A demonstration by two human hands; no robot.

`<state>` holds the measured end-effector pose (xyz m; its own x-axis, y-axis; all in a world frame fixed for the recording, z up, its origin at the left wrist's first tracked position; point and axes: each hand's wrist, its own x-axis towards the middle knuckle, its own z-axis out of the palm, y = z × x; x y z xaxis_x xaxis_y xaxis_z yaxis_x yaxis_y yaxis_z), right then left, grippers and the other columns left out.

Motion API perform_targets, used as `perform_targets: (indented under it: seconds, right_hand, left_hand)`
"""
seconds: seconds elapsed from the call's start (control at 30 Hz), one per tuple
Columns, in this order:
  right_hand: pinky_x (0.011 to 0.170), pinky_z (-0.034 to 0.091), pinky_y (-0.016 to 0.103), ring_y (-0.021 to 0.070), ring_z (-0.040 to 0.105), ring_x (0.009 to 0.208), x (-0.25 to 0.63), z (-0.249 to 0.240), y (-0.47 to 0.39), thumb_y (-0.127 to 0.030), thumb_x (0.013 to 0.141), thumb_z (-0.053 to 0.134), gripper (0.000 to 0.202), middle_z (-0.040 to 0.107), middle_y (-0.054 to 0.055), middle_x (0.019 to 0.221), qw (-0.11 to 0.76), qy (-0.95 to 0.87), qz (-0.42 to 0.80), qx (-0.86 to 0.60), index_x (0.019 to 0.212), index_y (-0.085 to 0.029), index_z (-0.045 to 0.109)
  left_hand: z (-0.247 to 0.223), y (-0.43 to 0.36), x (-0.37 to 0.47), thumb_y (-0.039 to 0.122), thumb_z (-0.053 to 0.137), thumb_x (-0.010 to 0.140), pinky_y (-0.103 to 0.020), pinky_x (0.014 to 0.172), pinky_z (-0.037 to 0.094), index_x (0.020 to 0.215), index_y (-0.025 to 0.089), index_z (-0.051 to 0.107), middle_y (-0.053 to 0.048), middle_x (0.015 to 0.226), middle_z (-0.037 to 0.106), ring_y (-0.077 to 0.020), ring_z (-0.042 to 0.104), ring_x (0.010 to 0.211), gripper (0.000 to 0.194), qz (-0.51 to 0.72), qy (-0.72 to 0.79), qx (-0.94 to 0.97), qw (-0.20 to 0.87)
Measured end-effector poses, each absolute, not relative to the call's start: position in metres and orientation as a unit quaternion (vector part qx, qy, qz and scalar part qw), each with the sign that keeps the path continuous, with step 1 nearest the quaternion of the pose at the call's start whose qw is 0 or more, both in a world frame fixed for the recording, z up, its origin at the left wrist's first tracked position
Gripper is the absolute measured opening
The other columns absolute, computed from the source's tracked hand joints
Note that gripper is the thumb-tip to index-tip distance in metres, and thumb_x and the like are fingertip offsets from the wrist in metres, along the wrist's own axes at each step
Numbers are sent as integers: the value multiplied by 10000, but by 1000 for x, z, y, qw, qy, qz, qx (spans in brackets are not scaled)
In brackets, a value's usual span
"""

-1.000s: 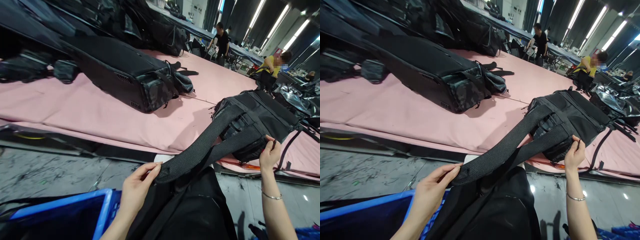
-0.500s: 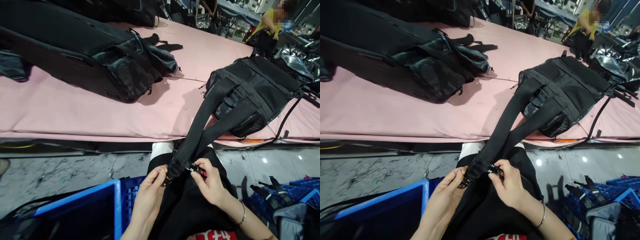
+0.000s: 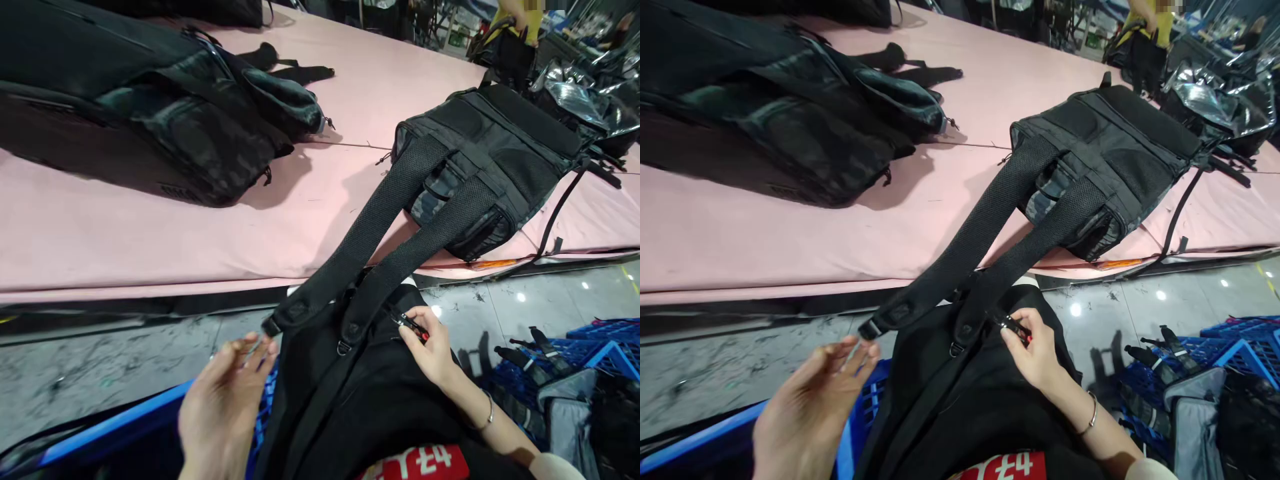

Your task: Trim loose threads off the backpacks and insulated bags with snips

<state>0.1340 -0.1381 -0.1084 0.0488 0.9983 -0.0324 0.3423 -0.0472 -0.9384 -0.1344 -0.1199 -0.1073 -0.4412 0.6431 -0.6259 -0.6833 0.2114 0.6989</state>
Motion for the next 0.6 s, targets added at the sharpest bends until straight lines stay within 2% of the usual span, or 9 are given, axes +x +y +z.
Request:
perform_targets:
  seconds: [0.13, 0.17, 0.23, 0.3, 0.43, 0.53, 0.6]
  right_hand:
    - [561, 348, 242, 110, 438, 561, 147, -119, -141, -324, 865, 542, 146, 481, -47, 632, 443, -515, 395, -619, 933, -199, 510]
    - [570, 346, 244, 110, 430, 571, 150, -121, -141, -326, 869, 535, 142, 468, -46, 638, 455, -507, 391, -619, 925, -198, 511]
    - [582, 340, 245, 110, 412, 585, 152, -125, -142, -334, 877, 524, 142, 439, -45, 647, 469, -496, 386, -621, 907, -196, 512]
    - [587, 331, 246, 109, 395, 595, 153, -129, -142, -347, 885, 515, 153, 423, -42, 660, 473, -487, 390, -623, 902, -195, 513]
    - [579, 323, 244, 108, 381, 596, 150, -137, -143, -382, 899, 501, 184, 417, -42, 664, 474, -477, 414, -614, 916, -199, 513]
    - [562, 322, 241, 107, 379, 580, 149, -142, -144, -403, 902, 500, 202, 415, -46, 646, 471, -477, 424, -609, 922, -202, 514]
    - [562, 323, 242, 104, 378, 574, 148, -144, -144, -407, 902, 504, 207, 418, -47, 644, 467, -478, 423, -612, 930, -203, 516]
  left_hand:
    - [-116, -111, -136, 186, 706, 618, -188, 635, 502, 610, 164, 528, 28, 679, 572, -110, 593, 750, 180, 653, 617, -27, 438]
    - [-119, -109, -135, 136, 717, 585, -184, 655, 500, 654, 166, 556, 31, 724, 590, -104, 597, 765, 178, 654, 634, 1, 414]
    - [-124, -107, -132, 58, 720, 538, -199, 723, 507, 805, 196, 611, 28, 844, 632, -109, 613, 835, 320, 639, 654, 60, 400]
    - [-132, -105, -129, 86, 716, 571, -256, 793, 520, 914, 213, 623, -1, 930, 652, -138, 629, 887, 377, 599, 654, 91, 452]
    - [-157, -104, -118, 239, 641, 708, -356, 930, 490, 963, 165, 618, -92, 1122, 636, -201, 638, 983, 267, 507, 638, 162, 556]
    - [-183, -100, -101, 298, 608, 742, -397, 989, 446, 1030, 157, 596, -134, 1248, 582, -235, 588, 1103, 320, 432, 644, 249, 580]
    - [-200, -95, -87, 304, 635, 719, -423, 1016, 412, 1025, 155, 608, -153, 1259, 578, -261, 547, 1162, 341, 395, 651, 287, 581]
